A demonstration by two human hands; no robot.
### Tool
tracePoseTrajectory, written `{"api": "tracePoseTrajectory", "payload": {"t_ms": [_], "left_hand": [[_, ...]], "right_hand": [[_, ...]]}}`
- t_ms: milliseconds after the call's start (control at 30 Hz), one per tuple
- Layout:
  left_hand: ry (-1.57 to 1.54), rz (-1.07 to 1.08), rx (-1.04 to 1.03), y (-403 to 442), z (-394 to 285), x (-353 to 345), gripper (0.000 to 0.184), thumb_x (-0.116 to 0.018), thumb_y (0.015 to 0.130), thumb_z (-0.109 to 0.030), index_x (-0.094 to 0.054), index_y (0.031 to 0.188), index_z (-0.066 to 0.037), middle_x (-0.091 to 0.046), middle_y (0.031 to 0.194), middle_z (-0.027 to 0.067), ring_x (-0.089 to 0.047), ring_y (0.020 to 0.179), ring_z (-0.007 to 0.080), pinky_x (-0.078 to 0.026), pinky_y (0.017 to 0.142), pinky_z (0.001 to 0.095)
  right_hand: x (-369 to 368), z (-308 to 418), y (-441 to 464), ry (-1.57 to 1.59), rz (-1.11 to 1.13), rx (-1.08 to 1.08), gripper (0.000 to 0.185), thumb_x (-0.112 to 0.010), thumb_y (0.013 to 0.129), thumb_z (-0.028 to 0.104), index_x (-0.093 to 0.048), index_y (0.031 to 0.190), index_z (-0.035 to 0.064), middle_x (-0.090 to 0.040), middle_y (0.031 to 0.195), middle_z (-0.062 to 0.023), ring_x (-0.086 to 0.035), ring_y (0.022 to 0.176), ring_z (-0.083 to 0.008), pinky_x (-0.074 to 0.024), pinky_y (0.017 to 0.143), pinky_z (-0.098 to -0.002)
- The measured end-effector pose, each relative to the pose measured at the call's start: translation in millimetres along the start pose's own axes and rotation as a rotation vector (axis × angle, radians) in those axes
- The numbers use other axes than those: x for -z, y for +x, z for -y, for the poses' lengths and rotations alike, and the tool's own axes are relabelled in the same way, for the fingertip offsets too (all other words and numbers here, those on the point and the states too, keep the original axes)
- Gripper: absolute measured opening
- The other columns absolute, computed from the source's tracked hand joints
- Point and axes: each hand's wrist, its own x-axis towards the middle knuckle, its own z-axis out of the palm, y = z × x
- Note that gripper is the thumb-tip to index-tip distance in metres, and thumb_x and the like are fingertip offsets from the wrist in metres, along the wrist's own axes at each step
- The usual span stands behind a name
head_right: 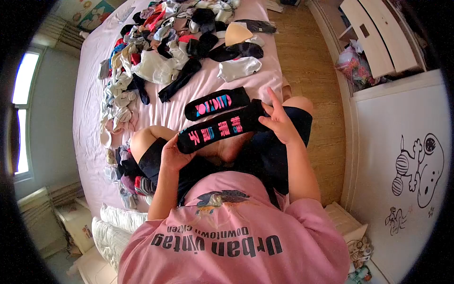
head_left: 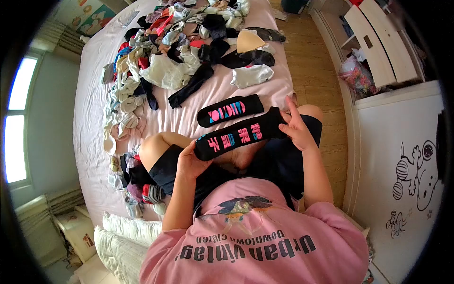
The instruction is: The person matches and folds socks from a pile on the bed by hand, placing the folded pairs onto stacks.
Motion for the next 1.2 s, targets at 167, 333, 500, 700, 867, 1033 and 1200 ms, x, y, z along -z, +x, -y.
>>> {"api": "tracePoseTrajectory", "payload": {"t_ms": [167, 333, 500, 700, 867, 1033, 1200], "left_hand": [[0.417, -0.186, -0.324, 26.3, -7.9, 20.1, 0.016, -0.051, 0.084, -0.011, -0.053, 0.098, -0.004, -0.058, 0.092, 0.0064, -0.057, 0.085, 0.0164, -0.046, 0.072, 0.0277], [0.992, -0.123, -0.448, 58.9, -38.7, 14.1, 0.024, -0.058, 0.074, 0.003, -0.052, 0.097, -0.003, -0.052, 0.085, 0.0022, -0.051, 0.078, 0.0101, -0.042, 0.070, 0.0224], [1.043, -0.175, -0.469, 93.2, -65.8, 18.2, 0.044, -0.059, 0.067, 0.010, -0.047, 0.108, -0.001, -0.050, 0.087, 0.0041, -0.051, 0.078, 0.0132, -0.042, 0.072, 0.0238], [1.046, -0.412, -0.408, 139.6, -64.0, 64.1, 0.047, -0.065, 0.066, 0.003, -0.047, 0.109, 0.001, -0.055, 0.079, 0.0064, -0.055, 0.069, 0.0149, -0.047, 0.058, 0.0257], [1.476, -0.623, -0.544, 143.7, -56.9, 67.3, 0.044, -0.071, 0.065, -0.015, -0.052, 0.102, 0.001, -0.057, 0.077, 0.0082, -0.056, 0.067, 0.0167, -0.047, 0.058, 0.0276], [1.523, -0.565, -0.278, 157.2, -65.6, 77.0, 0.039, -0.068, 0.072, -0.020, -0.051, 0.101, 0.000, -0.056, 0.081, 0.0059, -0.055, 0.067, 0.0136, -0.046, 0.055, 0.0265], [1.226, -0.554, -0.295, 140.5, -60.3, 50.7, 0.044, -0.071, 0.068, -0.018, -0.048, 0.100, 0.002, -0.056, 0.083, 0.0098, -0.056, 0.066, 0.0166, -0.047, 0.051, 0.0279]], "right_hand": [[8.2, -23.5, 4.2, -0.039, -0.038, -0.026, 0.078, -0.052, 0.077, -0.004, -0.006, 0.139, 0.0106, -0.020, 0.138, -0.0182, -0.018, 0.129, -0.0278, -0.0240, 0.099, -0.0296], [7.1, -38.4, 33.5, -0.129, -0.163, 0.075, 0.066, -0.049, 0.081, -0.002, -0.017, 0.137, 0.0088, -0.037, 0.128, -0.0190, -0.041, 0.114, -0.0167, -0.0302, 0.095, -0.0261], [9.3, -49.2, 66.3, -0.094, -0.115, 0.032, 0.062, -0.052, 0.080, 0.001, -0.023, 0.135, 0.0072, -0.035, 0.130, -0.0215, -0.038, 0.117, -0.0190, -0.0285, 0.097, -0.0281], [22.1, -79.1, 95.7, -0.237, -0.261, -0.096, 0.059, -0.056, 0.079, 0.003, -0.029, 0.132, 0.0046, -0.029, 0.134, -0.0217, -0.029, 0.124, -0.0241, -0.0260, 0.099, -0.0317], [21.6, -89.1, 98.9, -0.250, -0.330, -0.050, 0.052, -0.056, 0.078, -0.001, -0.035, 0.126, -0.0006, -0.045, 0.120, -0.0121, -0.043, 0.110, -0.0170, -0.0327, 0.094, -0.0273], [32.4, -94.4, 101.1, -0.291, -0.361, -0.114, 0.037, -0.059, 0.076, 0.000, -0.049, 0.111, 0.0020, -0.052, 0.106, -0.0080, -0.048, 0.097, -0.0161, -0.0389, 0.083, -0.0272], [11.8, -78.0, 106.5, -1.398, -0.549, 0.301, 0.038, -0.068, 0.063, 0.013, -0.056, 0.099, 0.0088, -0.051, 0.090, -0.0135, -0.049, 0.089, -0.0284, -0.0404, 0.078, -0.0374]]}}
